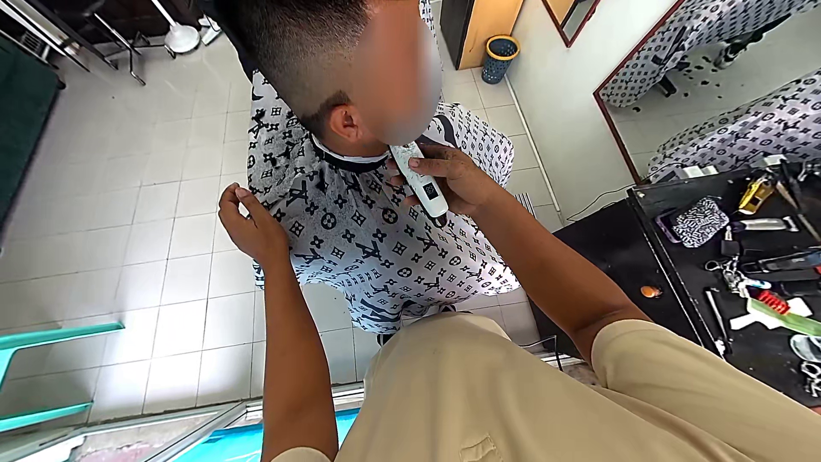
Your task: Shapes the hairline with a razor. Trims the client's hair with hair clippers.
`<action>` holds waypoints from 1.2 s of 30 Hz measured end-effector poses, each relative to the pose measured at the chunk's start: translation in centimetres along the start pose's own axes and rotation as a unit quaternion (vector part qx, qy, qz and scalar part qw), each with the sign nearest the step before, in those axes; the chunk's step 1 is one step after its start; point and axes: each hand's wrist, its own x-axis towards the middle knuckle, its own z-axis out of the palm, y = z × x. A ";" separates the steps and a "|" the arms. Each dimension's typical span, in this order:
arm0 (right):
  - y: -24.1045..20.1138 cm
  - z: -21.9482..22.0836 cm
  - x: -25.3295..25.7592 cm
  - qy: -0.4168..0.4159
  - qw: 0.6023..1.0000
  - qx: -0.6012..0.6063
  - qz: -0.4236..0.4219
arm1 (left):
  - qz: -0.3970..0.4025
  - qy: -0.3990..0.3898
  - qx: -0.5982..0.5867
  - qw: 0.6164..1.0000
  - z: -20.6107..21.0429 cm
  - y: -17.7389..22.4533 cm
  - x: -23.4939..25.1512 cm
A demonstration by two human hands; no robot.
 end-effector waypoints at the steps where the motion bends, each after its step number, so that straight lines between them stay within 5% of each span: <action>1: 0.0 -0.1 0.0 0.002 1.000 0.004 0.012 | 0.001 0.001 0.001 1.000 0.0 0.0 0.0; 20: -1.6 -4.0 0.5 -0.022 0.996 -0.083 0.024 | 0.002 -0.005 0.000 1.000 -0.1 0.2 -0.1; 27: -2.2 -1.9 -0.1 0.037 0.992 -0.118 0.025 | -0.001 0.000 0.001 1.000 0.0 0.2 -0.1; 32: -2.2 0.1 -0.6 0.040 0.991 -0.115 -0.048 | 0.005 0.003 -0.003 1.000 0.0 0.1 -0.1; 36: -2.0 0.5 -0.5 0.041 0.995 -0.092 0.018 | 0.005 0.003 -0.002 1.000 0.1 0.1 0.0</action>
